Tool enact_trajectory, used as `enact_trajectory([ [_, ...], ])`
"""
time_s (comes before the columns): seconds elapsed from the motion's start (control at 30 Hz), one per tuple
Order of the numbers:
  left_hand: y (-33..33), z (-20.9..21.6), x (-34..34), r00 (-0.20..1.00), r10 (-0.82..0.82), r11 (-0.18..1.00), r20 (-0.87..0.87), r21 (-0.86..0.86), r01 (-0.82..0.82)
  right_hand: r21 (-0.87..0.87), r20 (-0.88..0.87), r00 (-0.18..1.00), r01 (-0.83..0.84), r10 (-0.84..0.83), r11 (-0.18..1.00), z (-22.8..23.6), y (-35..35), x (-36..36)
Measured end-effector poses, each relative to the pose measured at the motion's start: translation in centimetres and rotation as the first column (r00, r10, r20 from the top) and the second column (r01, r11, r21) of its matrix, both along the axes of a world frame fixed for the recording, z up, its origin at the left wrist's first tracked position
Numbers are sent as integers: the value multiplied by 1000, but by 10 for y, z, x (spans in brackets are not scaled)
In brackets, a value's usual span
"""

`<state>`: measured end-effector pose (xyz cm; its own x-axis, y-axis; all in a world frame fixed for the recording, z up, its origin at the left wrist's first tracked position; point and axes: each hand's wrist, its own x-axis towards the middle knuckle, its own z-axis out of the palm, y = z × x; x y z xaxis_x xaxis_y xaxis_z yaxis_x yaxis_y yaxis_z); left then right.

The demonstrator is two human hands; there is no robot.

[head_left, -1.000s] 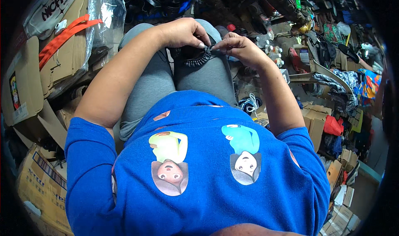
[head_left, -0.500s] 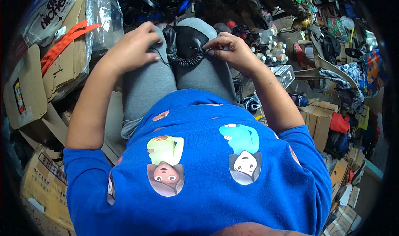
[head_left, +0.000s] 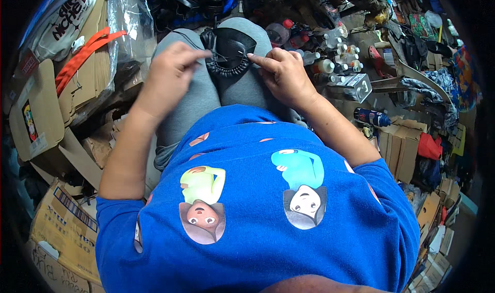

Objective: Hand stitching or lacing a black leather shoe component using a needle and thread.

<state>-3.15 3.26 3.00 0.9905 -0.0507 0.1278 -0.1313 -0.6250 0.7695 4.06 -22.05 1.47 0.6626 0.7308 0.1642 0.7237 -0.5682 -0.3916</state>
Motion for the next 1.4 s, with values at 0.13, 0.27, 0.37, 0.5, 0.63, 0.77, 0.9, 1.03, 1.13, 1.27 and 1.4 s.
enact_trajectory([
  [0.13,-19,-26,6,976,-32,962,215,273,-28,11,-138,990,2,-1,1000,-4,-5,8],
  [0.27,-20,-31,20,963,7,968,269,238,-74,123,-586,810,83,5,989,-3,-9,25],
  [0.37,-15,-35,34,978,-70,989,196,142,42,92,-663,748,37,33,995,0,-9,44],
  [0.5,-13,-39,39,979,-102,980,176,190,68,68,-680,732,-5,50,998,0,-7,58],
  [0.63,-11,-43,40,981,-108,979,159,190,77,48,-692,719,-39,62,998,5,-2,62],
  [0.77,-12,-42,41,979,-116,977,167,194,83,45,-696,716,-38,58,998,5,-1,64],
  [0.9,-15,-43,41,977,-131,980,171,173,101,65,-712,698,-47,80,997,0,-3,64],
  [1.03,-19,-44,45,977,-156,981,148,142,136,118,-757,641,-53,125,992,-6,-5,66],
  [1.13,-20,-46,52,974,-181,980,135,114,166,117,-767,625,-83,143,990,-1,0,68],
  [1.27,-22,-30,45,934,-217,960,285,235,152,112,-733,659,-130,170,985,3,-1,65],
  [1.4,-22,-24,31,997,-66,993,-35,92,69,86,-831,556,85,25,993,-9,-5,55],
])
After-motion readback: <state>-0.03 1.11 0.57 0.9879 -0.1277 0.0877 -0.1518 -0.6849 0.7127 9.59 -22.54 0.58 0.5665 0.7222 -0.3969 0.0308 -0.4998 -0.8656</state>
